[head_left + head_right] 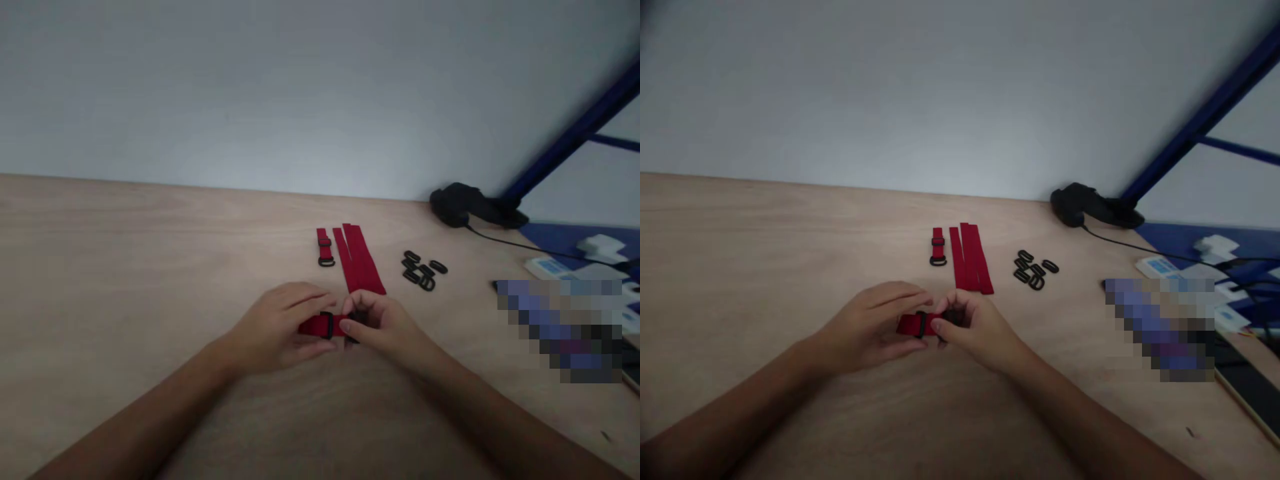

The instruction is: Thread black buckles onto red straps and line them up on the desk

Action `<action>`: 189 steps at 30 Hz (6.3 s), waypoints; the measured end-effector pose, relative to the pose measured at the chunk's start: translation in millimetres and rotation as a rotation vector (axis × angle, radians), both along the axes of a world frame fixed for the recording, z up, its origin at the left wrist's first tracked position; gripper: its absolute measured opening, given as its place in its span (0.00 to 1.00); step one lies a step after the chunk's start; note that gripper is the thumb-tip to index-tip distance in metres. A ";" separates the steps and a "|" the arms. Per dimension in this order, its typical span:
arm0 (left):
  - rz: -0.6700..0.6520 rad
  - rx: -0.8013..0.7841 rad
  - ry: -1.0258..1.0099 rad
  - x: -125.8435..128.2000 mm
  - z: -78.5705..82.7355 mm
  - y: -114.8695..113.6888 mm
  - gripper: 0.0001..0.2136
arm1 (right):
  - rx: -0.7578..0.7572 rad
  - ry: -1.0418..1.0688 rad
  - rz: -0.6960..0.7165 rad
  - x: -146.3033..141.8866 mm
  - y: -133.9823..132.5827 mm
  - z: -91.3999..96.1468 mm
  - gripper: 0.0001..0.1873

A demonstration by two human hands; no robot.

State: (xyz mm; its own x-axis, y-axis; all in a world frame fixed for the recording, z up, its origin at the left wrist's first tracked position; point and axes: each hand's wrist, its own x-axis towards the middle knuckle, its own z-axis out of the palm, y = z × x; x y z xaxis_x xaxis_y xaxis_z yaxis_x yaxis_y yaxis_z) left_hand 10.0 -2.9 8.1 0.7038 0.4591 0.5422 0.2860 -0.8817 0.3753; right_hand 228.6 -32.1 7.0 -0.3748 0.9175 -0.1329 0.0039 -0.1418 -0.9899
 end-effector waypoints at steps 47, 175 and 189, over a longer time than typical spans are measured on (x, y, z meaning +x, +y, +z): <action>-0.103 -0.412 -0.078 2.0 12.8 -4.6 0.13 | 0.203 -0.175 0.139 6.2 -3.9 10.0 0.12; 0.223 -0.490 0.095 16.2 1.5 -7.0 0.15 | 0.904 -0.648 -0.123 -4.3 -11.8 1.9 0.03; 0.095 -0.995 -0.285 19.4 -9.5 -12.6 0.12 | 0.821 -0.795 -0.150 -8.6 -13.4 -1.8 0.04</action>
